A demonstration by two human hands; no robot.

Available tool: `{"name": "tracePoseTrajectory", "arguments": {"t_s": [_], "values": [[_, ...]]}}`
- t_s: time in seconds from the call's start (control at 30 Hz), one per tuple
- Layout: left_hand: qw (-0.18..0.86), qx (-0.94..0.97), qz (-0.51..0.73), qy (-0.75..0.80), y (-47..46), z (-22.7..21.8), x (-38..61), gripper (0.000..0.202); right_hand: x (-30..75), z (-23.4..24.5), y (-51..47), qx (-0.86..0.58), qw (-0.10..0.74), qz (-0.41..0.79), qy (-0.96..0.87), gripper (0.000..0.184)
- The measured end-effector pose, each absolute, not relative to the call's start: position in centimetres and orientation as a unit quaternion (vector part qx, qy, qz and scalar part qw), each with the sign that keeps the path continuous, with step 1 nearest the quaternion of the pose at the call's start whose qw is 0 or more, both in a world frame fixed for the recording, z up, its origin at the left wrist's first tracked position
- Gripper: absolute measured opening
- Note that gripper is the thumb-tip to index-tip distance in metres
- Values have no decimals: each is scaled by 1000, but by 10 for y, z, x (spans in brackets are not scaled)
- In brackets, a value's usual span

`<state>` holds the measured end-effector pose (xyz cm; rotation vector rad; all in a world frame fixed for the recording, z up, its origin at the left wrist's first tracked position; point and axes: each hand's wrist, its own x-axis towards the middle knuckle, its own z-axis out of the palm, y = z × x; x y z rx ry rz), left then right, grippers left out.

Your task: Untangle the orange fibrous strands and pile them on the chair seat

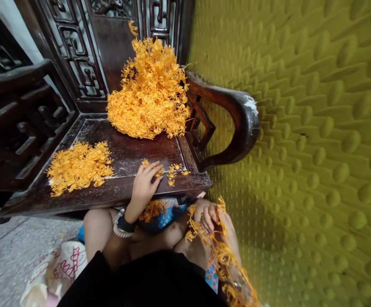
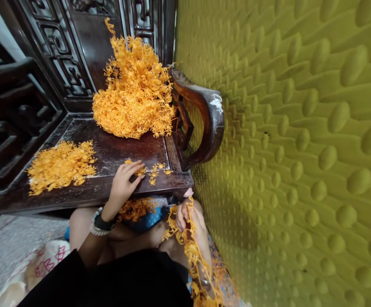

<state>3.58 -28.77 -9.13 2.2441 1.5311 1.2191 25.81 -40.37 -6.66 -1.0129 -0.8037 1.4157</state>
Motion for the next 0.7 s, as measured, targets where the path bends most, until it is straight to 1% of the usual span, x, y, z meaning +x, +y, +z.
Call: {"name": "tracePoseTrajectory", "arguments": {"t_s": [0.07,0.13,0.2,0.23,0.27,0.37,0.47,0.6,0.67,0.7], "values": [[63,739,402,537,-287,-94,37,33,253,-67,-401,-430,575,605,-344,47],[48,727,417,543,-295,-94,40,47,249,-64,-398,-425,588,601,-334,45],[30,740,426,520,-308,-91,48,61,246,-60,-395,-419,605,596,-322,43],[20,763,414,497,-314,-90,54,65,245,-57,-394,-416,612,592,-319,42],[11,793,390,469,-321,-89,62,64,245,-53,-394,-413,617,589,-318,43],[3,880,276,387,-330,-90,87,52,246,-44,-396,-406,630,578,-323,46],[19,891,221,396,-325,-93,101,52,245,-35,-403,-429,653,540,-312,45],[42,865,237,440,-311,-87,95,51,237,-26,-406,-472,685,477,-285,42],[88,846,286,441,-311,-78,84,46,232,-21,-402,-475,697,459,-279,43],[130,832,320,434,-314,-73,77,45,229,-19,-399,-474,703,450,-281,44]]}}
